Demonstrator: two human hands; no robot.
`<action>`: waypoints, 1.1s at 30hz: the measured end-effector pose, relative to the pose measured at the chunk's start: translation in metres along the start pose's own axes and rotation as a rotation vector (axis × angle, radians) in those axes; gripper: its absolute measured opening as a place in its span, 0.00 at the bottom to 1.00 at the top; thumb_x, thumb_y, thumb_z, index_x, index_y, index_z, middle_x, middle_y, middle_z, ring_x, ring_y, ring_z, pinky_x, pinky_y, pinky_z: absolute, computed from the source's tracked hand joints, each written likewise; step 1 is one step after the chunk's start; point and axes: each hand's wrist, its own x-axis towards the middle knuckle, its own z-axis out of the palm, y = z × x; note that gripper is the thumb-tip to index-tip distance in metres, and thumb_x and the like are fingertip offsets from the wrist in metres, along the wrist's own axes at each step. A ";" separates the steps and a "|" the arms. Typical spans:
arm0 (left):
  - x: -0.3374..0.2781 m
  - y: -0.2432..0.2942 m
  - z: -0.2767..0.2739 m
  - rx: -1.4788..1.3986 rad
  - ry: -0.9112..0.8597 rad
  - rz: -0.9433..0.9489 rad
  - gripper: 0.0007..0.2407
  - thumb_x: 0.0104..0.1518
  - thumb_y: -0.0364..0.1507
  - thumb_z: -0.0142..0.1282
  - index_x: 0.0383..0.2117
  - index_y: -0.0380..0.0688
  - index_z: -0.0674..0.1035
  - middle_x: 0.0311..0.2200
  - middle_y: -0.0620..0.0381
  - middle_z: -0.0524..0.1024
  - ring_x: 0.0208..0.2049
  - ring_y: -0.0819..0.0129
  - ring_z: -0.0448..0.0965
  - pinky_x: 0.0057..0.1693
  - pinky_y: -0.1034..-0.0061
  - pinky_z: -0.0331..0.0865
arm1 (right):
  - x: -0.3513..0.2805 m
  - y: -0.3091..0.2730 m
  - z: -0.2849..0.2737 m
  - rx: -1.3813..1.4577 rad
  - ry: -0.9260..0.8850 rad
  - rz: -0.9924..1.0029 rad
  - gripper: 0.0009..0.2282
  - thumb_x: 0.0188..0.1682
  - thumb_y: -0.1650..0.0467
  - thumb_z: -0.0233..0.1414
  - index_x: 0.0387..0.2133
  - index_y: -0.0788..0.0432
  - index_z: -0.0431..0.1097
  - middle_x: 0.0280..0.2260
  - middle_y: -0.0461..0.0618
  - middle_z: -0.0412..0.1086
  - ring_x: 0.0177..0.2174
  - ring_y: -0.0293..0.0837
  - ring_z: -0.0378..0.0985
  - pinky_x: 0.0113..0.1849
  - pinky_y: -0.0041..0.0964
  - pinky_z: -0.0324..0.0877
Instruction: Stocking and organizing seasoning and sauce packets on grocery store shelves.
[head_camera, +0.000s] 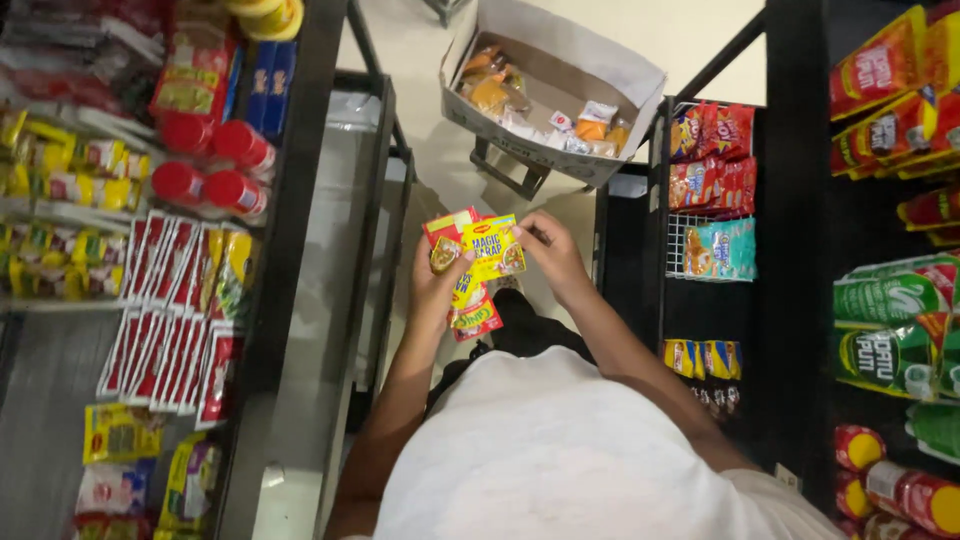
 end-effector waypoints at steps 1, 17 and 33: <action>0.002 -0.001 -0.003 -0.003 -0.007 0.025 0.23 0.53 0.21 0.63 0.57 0.42 0.70 0.47 0.58 0.78 0.47 0.73 0.79 0.52 0.76 0.75 | 0.005 0.004 0.000 0.002 -0.015 0.028 0.06 0.55 0.71 0.55 0.32 0.61 0.70 0.30 0.40 0.64 0.31 0.30 0.64 0.34 0.27 0.60; -0.049 -0.216 -0.233 0.231 0.309 -0.053 0.24 0.52 0.24 0.67 0.57 0.41 0.72 0.44 0.55 0.79 0.43 0.70 0.80 0.47 0.70 0.75 | -0.028 0.183 0.079 -0.093 -0.731 0.557 0.09 0.49 0.72 0.53 0.42 0.60 0.70 0.35 0.49 0.75 0.34 0.41 0.75 0.37 0.35 0.70; -0.166 -0.187 -0.238 0.142 0.391 -0.058 0.23 0.50 0.21 0.64 0.56 0.39 0.73 0.42 0.50 0.81 0.39 0.65 0.82 0.43 0.69 0.77 | -0.102 0.223 0.119 -0.035 -0.829 0.722 0.05 0.50 0.68 0.56 0.32 0.56 0.70 0.25 0.45 0.69 0.20 0.35 0.65 0.22 0.31 0.59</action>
